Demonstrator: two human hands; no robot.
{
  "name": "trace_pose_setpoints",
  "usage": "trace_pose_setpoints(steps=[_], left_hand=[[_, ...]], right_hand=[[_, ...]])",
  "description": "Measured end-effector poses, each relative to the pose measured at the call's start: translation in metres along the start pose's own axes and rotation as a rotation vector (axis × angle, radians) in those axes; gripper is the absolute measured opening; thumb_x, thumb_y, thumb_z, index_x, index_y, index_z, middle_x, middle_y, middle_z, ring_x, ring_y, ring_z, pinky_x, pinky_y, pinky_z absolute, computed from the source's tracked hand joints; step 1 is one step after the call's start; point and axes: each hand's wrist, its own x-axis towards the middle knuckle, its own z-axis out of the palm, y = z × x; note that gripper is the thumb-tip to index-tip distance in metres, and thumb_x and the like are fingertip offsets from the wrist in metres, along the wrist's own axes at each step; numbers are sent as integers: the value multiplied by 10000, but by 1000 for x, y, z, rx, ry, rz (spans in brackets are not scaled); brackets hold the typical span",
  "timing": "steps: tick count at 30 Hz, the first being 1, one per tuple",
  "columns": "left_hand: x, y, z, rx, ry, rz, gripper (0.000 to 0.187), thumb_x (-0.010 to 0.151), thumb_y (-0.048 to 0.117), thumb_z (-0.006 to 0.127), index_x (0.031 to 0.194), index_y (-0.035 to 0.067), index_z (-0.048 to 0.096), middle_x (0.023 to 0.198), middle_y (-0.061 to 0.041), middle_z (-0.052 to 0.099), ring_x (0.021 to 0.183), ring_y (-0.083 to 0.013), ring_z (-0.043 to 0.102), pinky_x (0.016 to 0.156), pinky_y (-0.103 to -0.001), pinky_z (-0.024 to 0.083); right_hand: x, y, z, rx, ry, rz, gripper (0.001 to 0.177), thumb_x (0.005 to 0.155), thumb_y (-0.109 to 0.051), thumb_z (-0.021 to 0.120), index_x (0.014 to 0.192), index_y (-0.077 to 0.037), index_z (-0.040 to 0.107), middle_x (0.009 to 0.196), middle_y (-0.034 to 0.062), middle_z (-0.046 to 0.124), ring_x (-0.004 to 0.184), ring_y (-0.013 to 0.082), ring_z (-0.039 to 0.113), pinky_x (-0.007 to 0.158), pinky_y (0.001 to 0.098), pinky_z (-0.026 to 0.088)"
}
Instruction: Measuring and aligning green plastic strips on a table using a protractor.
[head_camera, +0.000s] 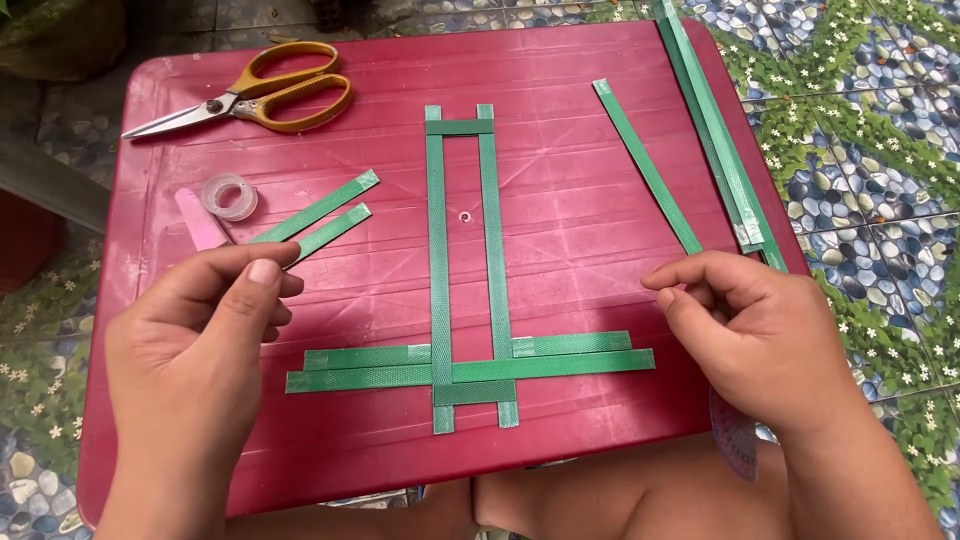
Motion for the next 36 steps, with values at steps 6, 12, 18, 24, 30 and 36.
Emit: trace_pose_setpoints(steps=[6, 12, 18, 24, 30, 36], left_hand=[[4, -7, -2, -32, 5, 24, 182, 858, 112, 525, 969, 47, 653, 727, -70, 622, 596, -93, 510, 570, -181, 436], [8, -4, -9, -21, -29, -19, 182, 809, 154, 549, 924, 88, 674, 718, -47, 649, 609, -83, 530, 587, -189, 455], [10, -10, -12, -3, -106, 52, 159, 801, 133, 550, 891, 85, 672, 778, -18, 658, 751, -90, 634, 676, -193, 472], [9, -13, -13, 101, -162, 76, 126, 799, 145, 585, 842, 128, 703, 576, 39, 506, 509, -52, 411, 446, -202, 366], [6, -9, -12, 291, -226, 196, 121, 752, 187, 611, 817, 167, 711, 697, 75, 655, 528, -43, 478, 528, -200, 430], [5, -10, -10, 333, -257, 260, 121, 745, 192, 610, 816, 173, 705, 716, 72, 650, 542, -57, 506, 571, -209, 441]], right_hand=[[-3, 3, 2, -116, -9, -57, 108, 745, -186, 632, 815, -166, 713, 432, -26, 498, 445, 62, 419, 467, 206, 341], [-6, 4, 7, -212, 18, -67, 123, 763, -197, 624, 853, -191, 707, 460, -26, 549, 484, 63, 479, 547, 212, 383], [-9, -3, 12, -220, -13, -115, 139, 746, -231, 616, 849, -196, 703, 393, -27, 486, 439, 73, 459, 530, 216, 384], [-13, -10, 17, -292, -30, -201, 142, 750, -257, 582, 836, -232, 693, 414, -39, 454, 470, 112, 492, 553, 258, 405], [-18, -16, 23, -293, -28, -346, 152, 749, -250, 585, 865, -234, 682, 446, -45, 521, 494, 122, 532, 564, 273, 426], [-19, -19, 23, -287, -72, -309, 158, 750, -270, 579, 861, -237, 686, 483, -40, 576, 520, 129, 561, 598, 273, 437]])
